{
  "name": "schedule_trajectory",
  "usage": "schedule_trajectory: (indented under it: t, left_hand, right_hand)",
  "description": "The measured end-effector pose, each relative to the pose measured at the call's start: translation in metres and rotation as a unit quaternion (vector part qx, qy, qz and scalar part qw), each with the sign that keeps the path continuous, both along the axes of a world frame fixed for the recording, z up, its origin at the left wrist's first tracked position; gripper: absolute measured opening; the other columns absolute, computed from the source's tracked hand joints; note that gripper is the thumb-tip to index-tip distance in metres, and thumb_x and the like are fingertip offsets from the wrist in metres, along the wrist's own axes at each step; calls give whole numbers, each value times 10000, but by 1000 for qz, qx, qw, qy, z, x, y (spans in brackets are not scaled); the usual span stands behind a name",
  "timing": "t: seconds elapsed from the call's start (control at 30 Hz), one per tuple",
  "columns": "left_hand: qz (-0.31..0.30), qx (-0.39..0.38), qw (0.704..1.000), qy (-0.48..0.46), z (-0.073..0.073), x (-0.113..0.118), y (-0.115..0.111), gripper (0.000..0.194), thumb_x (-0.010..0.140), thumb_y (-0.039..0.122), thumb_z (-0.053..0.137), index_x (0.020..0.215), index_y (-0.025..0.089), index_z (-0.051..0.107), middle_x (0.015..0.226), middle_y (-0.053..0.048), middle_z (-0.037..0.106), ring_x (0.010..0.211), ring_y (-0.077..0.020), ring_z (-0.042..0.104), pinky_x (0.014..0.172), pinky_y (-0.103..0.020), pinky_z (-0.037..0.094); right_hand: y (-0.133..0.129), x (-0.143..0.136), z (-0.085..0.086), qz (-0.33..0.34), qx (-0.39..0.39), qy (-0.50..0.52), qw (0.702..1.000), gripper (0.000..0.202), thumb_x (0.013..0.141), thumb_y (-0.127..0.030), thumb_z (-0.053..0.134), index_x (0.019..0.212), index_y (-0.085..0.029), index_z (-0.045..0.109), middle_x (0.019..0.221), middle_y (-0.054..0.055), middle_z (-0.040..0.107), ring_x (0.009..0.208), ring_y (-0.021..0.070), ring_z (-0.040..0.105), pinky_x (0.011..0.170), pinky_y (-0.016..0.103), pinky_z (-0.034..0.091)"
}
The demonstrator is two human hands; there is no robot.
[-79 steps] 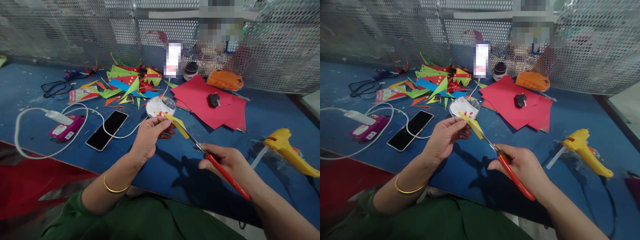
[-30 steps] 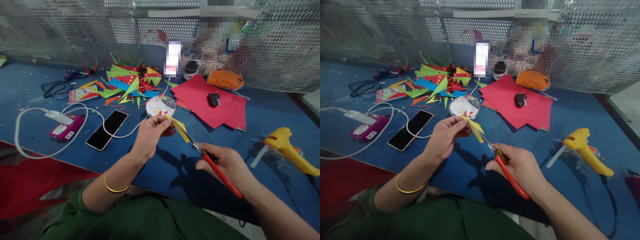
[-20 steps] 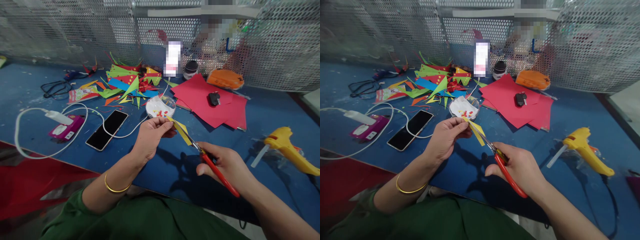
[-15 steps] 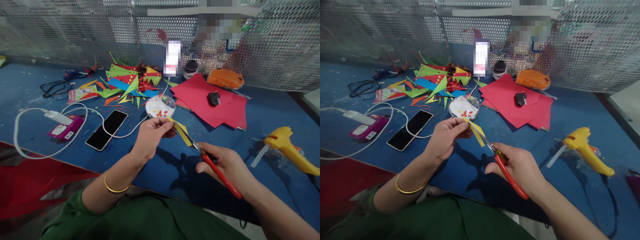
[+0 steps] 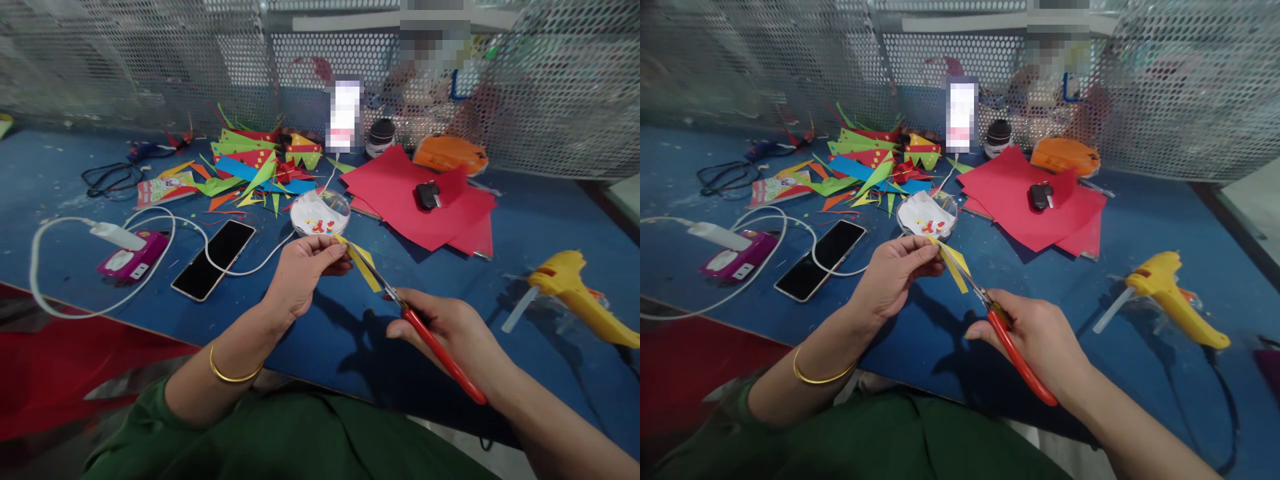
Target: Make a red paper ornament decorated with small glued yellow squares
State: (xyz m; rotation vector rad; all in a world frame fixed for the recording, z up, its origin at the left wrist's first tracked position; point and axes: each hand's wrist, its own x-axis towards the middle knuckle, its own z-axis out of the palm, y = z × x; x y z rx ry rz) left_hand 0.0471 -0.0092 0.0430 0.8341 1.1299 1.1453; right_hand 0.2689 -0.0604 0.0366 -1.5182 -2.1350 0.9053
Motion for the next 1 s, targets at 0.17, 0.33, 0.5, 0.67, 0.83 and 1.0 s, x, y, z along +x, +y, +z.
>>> schedule_trajectory:
  t: [0.17,0.33,0.5,0.67,0.83,1.0]
  left_hand:
    - [-8,-4,1000,-9,-2,-1,1,121,728,253,801,753,155,735,698,-12,719,620,-111,668,664,-252,567]
    - [-7,-5,1000,-10,-2,-1,2,167,700,277,832,726,149,726,673,-8,711,607,-113,662,654,-253,567]
    - [-9,-7,1000,-16,-1,-2,1,138,705,279,817,706,162,743,659,-16,718,607,-119,664,645,-253,560]
    - [-15,-3,1000,-6,-1,-1,0,128,725,294,796,694,179,751,677,-27,734,625,-129,669,660,-266,551]
    - [-18,22,999,13,0,5,-4,119,729,278,784,677,180,741,681,-25,734,618,-123,657,652,-263,544]
    - [-27,32,999,17,-3,11,-7,111,730,275,786,703,177,742,676,-18,727,608,-117,651,634,-251,541]
  right_hand:
    - [0,-1,1,0,-9,-8,1000,634,823,-814,498,905,-225,720,536,-50,447,505,119,321,457,244,334]
    - [0,-1,1,-7,-7,-1,1000,566,827,-762,559,888,-226,733,529,-49,457,495,116,343,448,241,340]
    - [2,-5,4,-92,-22,116,989,458,808,-612,682,987,-192,726,538,-47,496,441,100,413,412,235,371]
    - [8,-9,11,-197,-54,245,948,436,706,-475,807,1024,-188,723,537,-45,571,434,129,546,399,242,454]
    - [10,-11,10,-182,-69,306,932,408,706,-440,801,1024,-202,706,633,-21,658,486,141,607,443,261,516]
    - [9,-18,9,-193,-96,300,929,457,648,-451,843,998,-199,690,693,-15,683,471,123,594,444,257,518]
